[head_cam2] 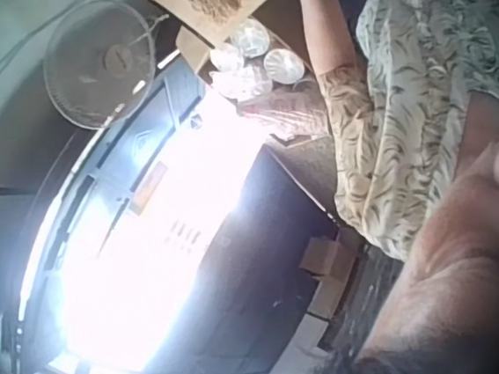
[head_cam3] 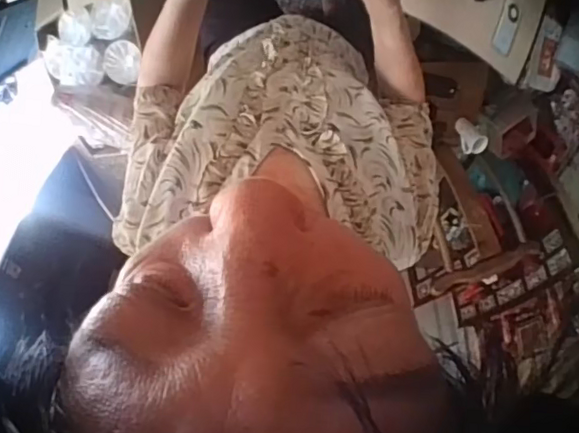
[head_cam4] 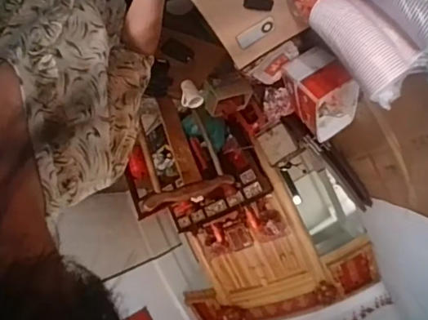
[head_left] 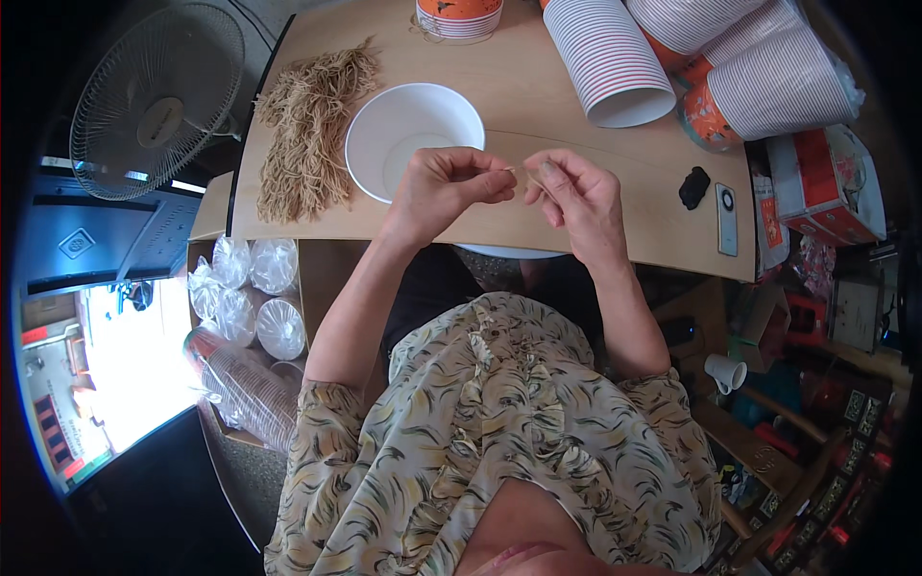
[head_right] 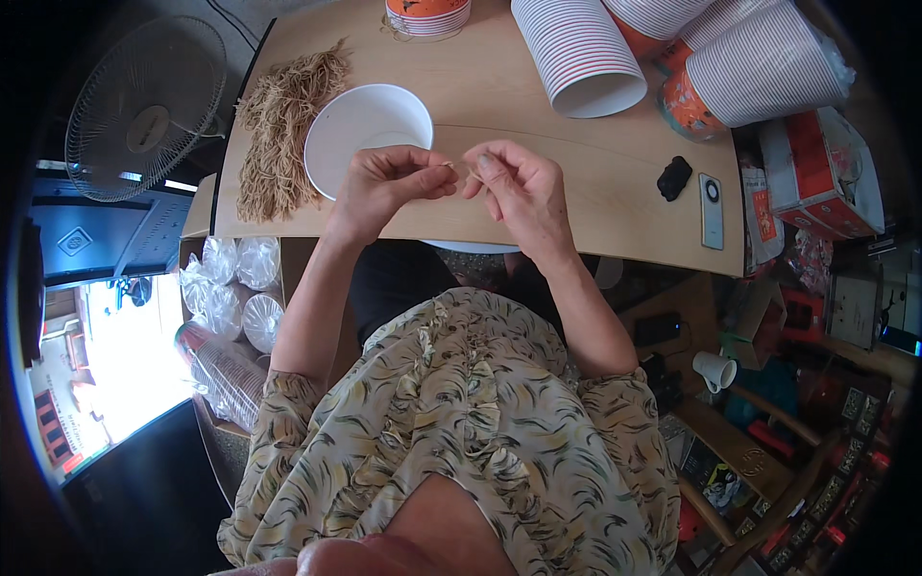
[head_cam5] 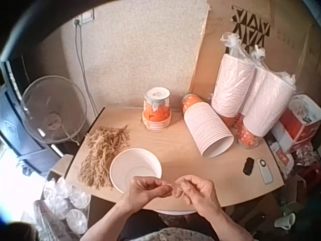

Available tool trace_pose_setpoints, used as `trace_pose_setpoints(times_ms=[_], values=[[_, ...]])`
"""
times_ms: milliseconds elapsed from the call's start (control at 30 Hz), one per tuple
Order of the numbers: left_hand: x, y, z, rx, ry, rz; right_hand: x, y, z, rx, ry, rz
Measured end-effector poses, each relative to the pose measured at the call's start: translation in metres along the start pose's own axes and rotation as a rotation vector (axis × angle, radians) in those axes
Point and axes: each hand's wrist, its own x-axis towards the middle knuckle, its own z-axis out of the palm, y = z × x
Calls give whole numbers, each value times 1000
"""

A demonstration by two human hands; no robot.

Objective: Organizing and tying rubber bands around paper bowls for packaging.

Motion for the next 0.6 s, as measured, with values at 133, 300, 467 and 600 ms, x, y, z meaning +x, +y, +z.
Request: trace_pose_setpoints(times_ms=[133,300,467,600], values=[[0,3,-2,-50,-25,-48,6,2,3,38,81,-33],[0,7,-2,-45,-50,-77,11,7,4,-44,-23,41],[1,4,-2,-50,-40,-49,10,7,4,43,-92,62],[1,4,-2,-111,-42,-22,9,5,6,63,-125,61]])
